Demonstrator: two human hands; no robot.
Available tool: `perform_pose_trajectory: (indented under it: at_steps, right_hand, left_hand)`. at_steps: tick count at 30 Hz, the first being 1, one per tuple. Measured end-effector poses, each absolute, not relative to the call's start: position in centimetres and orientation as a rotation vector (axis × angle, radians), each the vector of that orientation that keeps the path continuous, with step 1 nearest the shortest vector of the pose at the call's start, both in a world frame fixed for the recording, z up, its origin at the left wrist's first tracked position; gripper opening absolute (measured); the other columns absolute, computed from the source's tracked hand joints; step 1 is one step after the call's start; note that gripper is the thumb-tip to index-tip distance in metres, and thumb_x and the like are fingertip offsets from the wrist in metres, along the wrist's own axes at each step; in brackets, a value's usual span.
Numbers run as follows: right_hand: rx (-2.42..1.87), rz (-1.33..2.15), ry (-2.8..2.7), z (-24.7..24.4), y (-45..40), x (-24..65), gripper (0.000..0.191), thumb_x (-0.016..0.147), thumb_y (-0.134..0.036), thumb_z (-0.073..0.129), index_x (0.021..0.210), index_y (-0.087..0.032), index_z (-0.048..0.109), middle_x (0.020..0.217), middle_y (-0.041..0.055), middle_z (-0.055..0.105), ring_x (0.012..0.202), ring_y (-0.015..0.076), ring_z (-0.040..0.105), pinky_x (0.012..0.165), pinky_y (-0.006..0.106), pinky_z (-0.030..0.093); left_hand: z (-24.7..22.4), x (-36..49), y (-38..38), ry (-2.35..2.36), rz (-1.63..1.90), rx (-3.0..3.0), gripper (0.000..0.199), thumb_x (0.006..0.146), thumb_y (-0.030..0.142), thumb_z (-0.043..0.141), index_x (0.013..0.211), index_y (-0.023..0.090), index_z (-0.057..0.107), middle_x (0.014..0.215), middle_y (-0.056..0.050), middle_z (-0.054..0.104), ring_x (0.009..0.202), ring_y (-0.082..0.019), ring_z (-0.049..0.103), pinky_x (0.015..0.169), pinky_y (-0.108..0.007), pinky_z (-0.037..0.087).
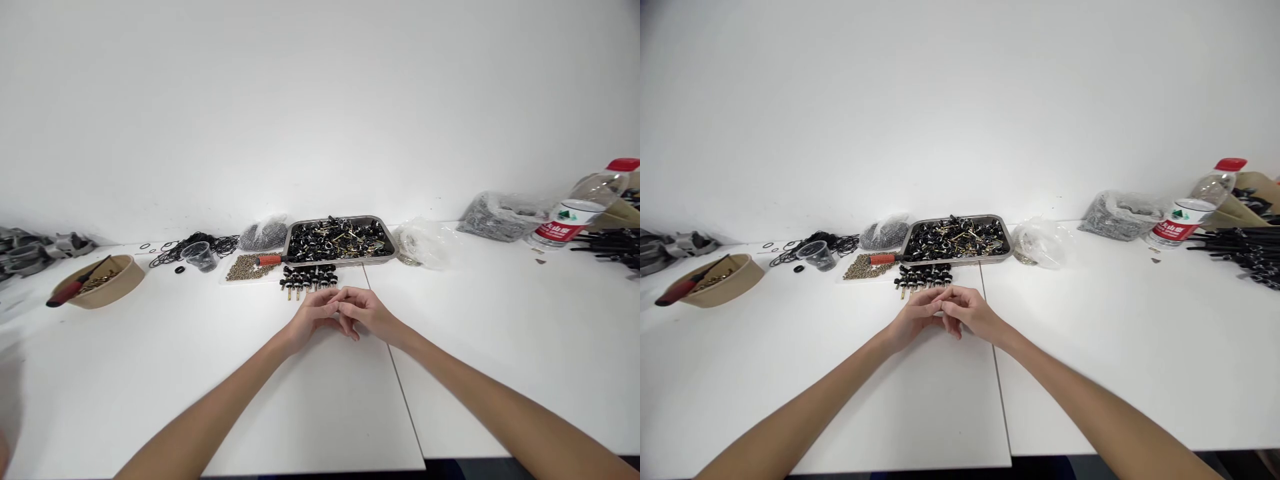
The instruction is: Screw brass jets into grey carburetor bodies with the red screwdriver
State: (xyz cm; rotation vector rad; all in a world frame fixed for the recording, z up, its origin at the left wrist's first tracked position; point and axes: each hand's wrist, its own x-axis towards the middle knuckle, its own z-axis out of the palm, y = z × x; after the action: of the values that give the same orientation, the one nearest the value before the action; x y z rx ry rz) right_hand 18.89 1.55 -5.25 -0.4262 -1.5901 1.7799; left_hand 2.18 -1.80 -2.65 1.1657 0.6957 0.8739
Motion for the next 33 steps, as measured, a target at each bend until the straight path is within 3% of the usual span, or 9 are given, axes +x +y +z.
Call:
perform_pose_trajectory:
  at_steps: [13,33]
  right_hand:
    - [-0.48,1.769,-1.602,-4.93,1.36,18.85,0.015,0.09,-0.03,0.058,0.089,-0.016,0.054,0.051,-0.0051,0.057,0.04,0.0099,0.049,0.045,0.023,0.042]
    - [-0.492,1.771,-1.602,-5.15,1.41,18.8,0.016,0.091,-0.031,0.058,0.088,-0.016,0.053,0.051,-0.0048,0.058,0.04,0.0097,0.049,0.042,0.022,0.042]
  left_hand:
    - [-2.87,2.13,-1.78,0.691,0.887,1.143,0.034,0.085,0.033,0.06,0.108,0.009,0.059,0.076,-0.014,0.069,0.071,-0.031,0.07,0.076,-0.046,0.053]
    - [-2.85,2.17,-1.79,0.69,0.886,1.148,0.033,0.085,0.033,0.059,0.108,0.009,0.059,0.069,-0.012,0.067,0.07,-0.031,0.07,0.076,-0.046,0.053]
